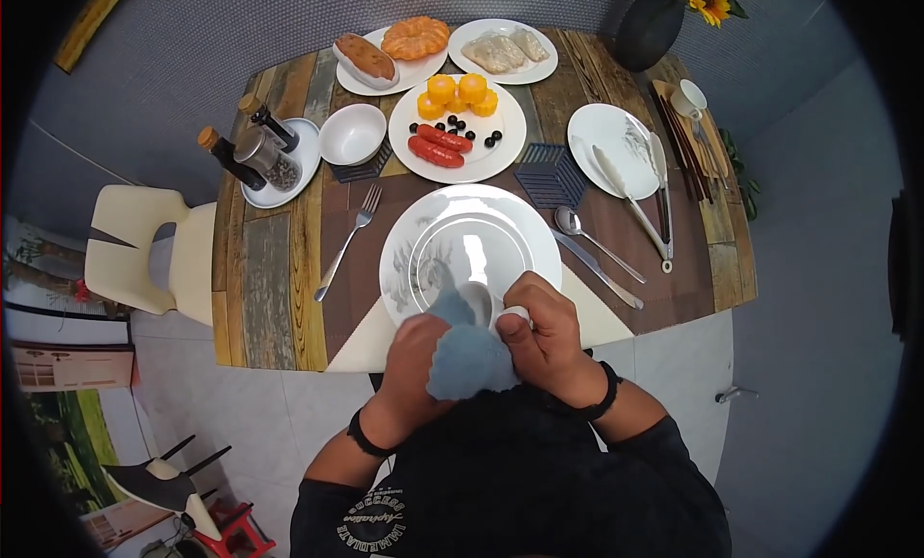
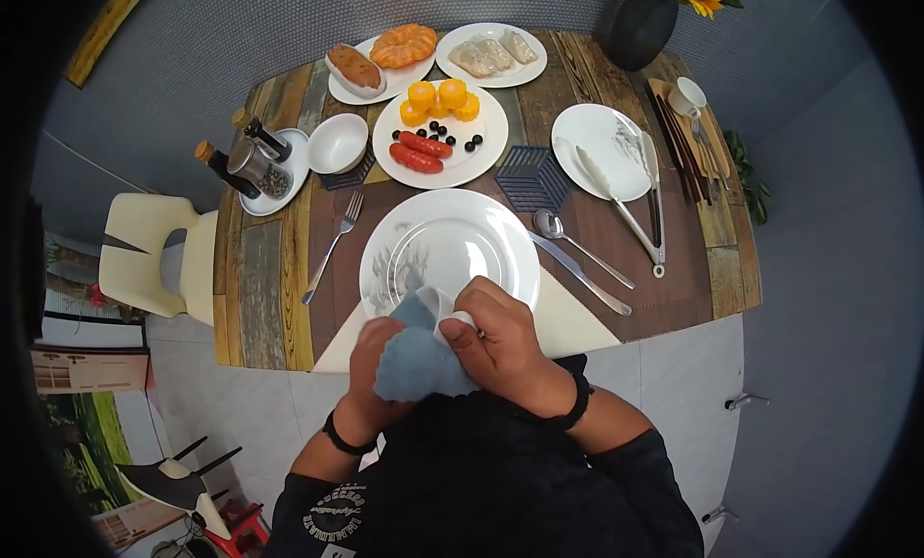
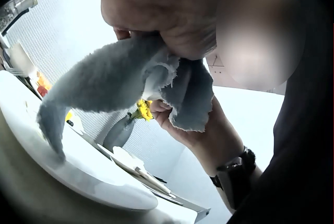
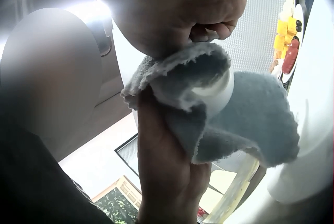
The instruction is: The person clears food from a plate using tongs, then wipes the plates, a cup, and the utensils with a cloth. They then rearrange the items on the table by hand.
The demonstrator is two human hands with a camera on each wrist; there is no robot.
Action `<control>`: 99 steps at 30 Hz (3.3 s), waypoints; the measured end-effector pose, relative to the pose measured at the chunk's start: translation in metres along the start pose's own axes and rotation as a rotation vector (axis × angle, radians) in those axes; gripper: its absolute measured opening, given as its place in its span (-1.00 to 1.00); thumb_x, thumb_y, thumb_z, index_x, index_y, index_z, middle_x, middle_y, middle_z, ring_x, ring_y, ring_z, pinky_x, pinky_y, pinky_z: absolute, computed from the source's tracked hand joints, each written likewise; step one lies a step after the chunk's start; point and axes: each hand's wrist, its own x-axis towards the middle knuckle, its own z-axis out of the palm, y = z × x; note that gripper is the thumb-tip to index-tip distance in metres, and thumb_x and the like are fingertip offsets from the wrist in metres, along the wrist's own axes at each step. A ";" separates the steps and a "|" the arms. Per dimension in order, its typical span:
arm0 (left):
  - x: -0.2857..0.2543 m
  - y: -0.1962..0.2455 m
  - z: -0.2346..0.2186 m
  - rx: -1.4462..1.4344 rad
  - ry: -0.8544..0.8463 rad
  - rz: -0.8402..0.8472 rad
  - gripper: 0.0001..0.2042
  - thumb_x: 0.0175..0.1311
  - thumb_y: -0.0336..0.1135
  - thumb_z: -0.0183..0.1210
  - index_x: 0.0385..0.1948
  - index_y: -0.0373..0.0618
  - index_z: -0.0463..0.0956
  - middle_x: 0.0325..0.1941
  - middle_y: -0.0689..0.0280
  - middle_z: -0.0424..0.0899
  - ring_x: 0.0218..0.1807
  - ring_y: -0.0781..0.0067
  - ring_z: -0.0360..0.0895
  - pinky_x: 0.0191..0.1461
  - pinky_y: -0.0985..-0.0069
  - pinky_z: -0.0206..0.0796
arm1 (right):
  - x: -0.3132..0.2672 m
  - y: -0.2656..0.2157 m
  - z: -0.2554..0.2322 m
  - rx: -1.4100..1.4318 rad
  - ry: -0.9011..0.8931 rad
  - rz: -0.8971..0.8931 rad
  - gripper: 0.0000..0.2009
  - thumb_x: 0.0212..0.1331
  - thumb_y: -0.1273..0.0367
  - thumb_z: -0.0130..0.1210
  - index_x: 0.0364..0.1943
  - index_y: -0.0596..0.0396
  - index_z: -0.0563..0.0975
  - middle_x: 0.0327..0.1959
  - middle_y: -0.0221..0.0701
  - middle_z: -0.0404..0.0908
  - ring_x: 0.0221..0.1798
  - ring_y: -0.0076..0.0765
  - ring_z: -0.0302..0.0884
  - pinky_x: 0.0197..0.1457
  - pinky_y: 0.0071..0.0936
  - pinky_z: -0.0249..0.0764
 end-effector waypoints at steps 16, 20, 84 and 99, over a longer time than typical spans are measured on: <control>-0.002 -0.003 0.014 -0.200 -0.005 0.249 -0.73 0.04 -0.24 0.31 -0.27 -0.20 0.64 -0.22 0.18 0.70 -0.10 0.11 0.68 0.03 0.23 0.56 | -0.011 -0.001 -0.007 1.083 -0.313 1.450 -0.79 0.52 0.26 -0.02 -0.19 0.08 0.54 -0.30 -0.47 0.61 -0.24 -0.64 0.59 -0.24 -0.63 0.53; -0.019 -0.011 0.029 -0.200 0.007 0.231 -0.68 0.01 -0.19 0.35 -0.27 -0.20 0.63 -0.20 0.16 0.69 -0.13 0.03 0.67 0.01 0.21 0.54 | -0.016 0.002 0.005 1.049 -0.259 1.106 -0.80 0.53 0.27 -0.03 -0.18 0.04 0.55 -0.35 -0.58 0.56 -0.36 -0.69 0.52 -0.30 -0.59 0.52; 0.017 0.006 0.002 -1.259 0.388 -0.899 -0.69 0.55 -0.29 -0.04 0.17 -0.26 0.45 0.02 0.22 0.63 0.01 0.40 0.64 0.10 0.50 0.51 | -0.033 0.012 0.000 0.143 -0.343 0.187 -0.77 0.23 0.55 0.21 -0.03 0.19 0.60 -0.33 -0.22 0.66 -0.30 -0.13 0.70 -0.24 -0.33 0.58; -0.037 -0.018 -0.016 -1.471 0.551 -0.965 -0.44 0.60 0.08 -0.14 0.43 -0.11 0.24 0.48 0.19 0.36 0.46 0.20 0.36 0.54 0.18 0.19 | 0.003 0.030 -0.077 -0.203 0.098 0.387 -0.80 0.41 0.37 0.13 -0.18 0.28 0.64 -0.48 -0.38 0.64 -0.41 -0.53 0.54 -0.34 -0.48 0.44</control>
